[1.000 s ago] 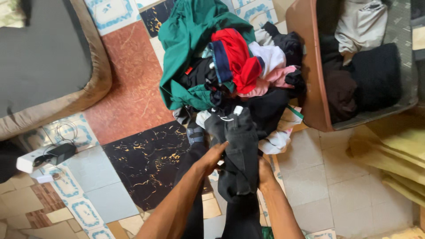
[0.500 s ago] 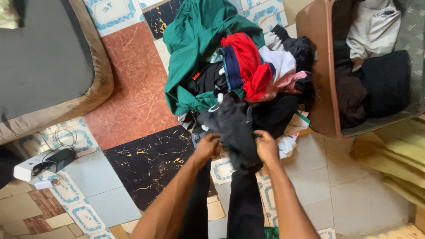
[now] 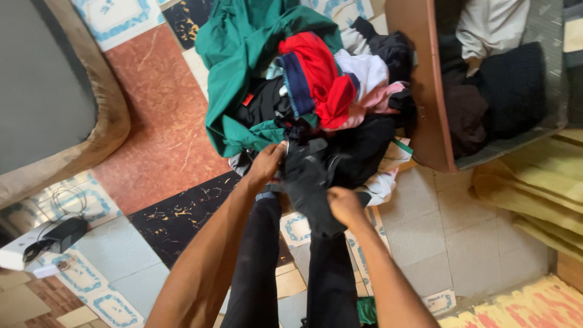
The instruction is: The person sorts through a pile of clothing by hand, holding up a black shirt for inspection and then folding a pair of black trousers before placing them into a suitcase.
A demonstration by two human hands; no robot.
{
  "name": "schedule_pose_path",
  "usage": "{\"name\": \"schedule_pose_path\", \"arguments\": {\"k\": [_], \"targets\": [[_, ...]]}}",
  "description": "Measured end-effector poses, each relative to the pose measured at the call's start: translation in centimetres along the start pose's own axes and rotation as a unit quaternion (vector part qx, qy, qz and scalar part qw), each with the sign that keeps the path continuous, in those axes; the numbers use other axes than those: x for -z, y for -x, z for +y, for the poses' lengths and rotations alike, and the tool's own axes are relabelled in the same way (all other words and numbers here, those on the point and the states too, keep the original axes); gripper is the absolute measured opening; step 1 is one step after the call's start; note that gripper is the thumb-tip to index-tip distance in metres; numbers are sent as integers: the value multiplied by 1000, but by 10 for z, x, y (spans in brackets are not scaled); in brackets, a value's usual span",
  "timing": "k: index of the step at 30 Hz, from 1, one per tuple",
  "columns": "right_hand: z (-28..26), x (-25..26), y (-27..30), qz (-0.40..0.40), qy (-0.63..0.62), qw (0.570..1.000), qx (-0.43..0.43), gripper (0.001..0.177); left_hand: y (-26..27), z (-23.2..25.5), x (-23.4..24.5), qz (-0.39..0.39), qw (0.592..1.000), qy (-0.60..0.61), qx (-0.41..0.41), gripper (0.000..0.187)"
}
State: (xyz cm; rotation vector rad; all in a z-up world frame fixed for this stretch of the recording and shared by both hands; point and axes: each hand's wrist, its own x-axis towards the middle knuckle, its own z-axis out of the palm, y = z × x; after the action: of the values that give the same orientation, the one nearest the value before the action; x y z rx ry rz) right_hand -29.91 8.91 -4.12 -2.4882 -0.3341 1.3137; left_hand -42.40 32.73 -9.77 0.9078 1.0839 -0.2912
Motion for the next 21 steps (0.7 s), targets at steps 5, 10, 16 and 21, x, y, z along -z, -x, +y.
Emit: {"name": "schedule_pose_path", "arguments": {"k": [5, 10, 16, 21], "targets": [[-15, 2, 30, -88, 140, 986, 28, 27, 18, -5, -27, -42, 993, -53, 93, 60], [-3, 21, 51, -36, 111, 993, 28, 23, 14, -57, -45, -65, 995, 0, 76, 49], [57, 36, 44, 27, -158, 987, 20, 29, 18, -75, -66, -95, 987, 105, 80, 40], [55, 58, 51, 70, -274, 958, 46, 28, 11, -72, -84, -44, 958, 281, 23, 38]]}}
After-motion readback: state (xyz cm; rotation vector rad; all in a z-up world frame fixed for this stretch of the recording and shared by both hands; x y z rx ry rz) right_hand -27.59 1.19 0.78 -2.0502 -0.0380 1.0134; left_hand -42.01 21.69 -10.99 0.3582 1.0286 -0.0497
